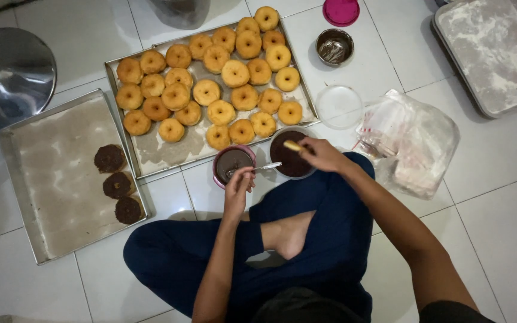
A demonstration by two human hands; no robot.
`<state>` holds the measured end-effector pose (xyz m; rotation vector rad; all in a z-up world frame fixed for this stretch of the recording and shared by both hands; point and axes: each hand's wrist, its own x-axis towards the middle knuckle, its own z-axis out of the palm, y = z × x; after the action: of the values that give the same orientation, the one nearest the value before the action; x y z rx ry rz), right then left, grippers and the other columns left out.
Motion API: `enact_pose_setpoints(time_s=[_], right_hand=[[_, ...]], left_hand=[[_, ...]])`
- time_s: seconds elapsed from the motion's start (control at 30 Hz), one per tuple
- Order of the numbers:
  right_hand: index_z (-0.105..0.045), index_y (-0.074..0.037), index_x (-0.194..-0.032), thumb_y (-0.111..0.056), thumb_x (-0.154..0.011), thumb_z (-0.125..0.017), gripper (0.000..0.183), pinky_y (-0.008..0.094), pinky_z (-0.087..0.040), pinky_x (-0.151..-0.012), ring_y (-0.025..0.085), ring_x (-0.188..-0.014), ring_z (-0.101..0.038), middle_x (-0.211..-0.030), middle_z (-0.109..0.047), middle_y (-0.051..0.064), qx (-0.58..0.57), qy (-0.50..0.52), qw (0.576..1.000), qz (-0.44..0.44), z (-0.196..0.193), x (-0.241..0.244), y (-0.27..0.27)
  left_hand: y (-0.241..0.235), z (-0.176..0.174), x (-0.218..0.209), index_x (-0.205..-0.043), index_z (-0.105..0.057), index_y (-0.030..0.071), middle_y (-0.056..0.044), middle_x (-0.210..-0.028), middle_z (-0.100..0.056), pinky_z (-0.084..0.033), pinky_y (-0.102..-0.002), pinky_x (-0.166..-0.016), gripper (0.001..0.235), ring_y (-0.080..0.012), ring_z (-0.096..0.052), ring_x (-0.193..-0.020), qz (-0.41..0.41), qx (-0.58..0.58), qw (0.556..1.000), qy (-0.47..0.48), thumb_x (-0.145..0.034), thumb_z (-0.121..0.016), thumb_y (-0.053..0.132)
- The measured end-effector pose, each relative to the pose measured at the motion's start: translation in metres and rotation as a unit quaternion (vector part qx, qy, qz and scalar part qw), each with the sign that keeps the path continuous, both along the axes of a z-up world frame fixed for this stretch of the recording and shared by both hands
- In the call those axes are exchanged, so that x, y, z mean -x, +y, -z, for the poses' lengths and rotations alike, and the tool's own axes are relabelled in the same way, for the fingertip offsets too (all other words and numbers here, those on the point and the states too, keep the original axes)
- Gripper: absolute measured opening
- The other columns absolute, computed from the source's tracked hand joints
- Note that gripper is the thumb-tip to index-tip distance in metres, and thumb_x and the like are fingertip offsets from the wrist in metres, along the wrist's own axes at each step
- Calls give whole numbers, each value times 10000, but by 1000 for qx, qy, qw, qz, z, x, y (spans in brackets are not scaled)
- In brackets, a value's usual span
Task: Dipping plain donuts into chocolate glaze and arranging them on a baking tray.
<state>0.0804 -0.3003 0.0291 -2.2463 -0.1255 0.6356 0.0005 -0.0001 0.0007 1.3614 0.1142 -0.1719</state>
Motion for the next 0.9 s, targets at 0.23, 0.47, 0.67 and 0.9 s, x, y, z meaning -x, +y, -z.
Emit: enact_pose_setpoints(time_s=[0.23,0.47,0.67,0.9], right_hand=[[-649,-133,-1121,-321,-900,-525,315,420,-538,-945,221,-908,-666,-975,-663,43,-403,250,844,251,51,9,-32],[-660,-24,-1108,-392,-884,-438,485,686,-454,-1043,423,-1065,-682,-1122,-686,226,-572,285,740,210,41,14,-35],[-658,-29,-1098,-292,-820,-460,430,642,-478,-1040,377,-960,-704,-1025,-672,198,-598,272,728,194,28,19,-31],[-645,8,-1232,-48,-889,-610,349,469,-582,-910,295,-989,-706,-1181,-703,145,-311,105,939,103,35,18,-31]], left_hand=[[0,0,0,-1233,-653,11,-118,-943,-658,-483,-261,-649,264,-175,-617,-769,-4,13,1000,0,-1065,-544,183],[0,8,-1,-1238,-652,19,-113,-941,-650,-485,-251,-647,269,-175,-615,-765,-6,20,1000,11,-1072,-532,194],[2,7,0,-1237,-657,21,-115,-943,-643,-486,-257,-645,278,-179,-616,-765,-8,24,999,21,-1074,-525,205],[2,14,-1,-1245,-643,12,-114,-951,-633,-483,-255,-646,306,-179,-614,-772,-1,38,999,22,-1088,-481,219]])
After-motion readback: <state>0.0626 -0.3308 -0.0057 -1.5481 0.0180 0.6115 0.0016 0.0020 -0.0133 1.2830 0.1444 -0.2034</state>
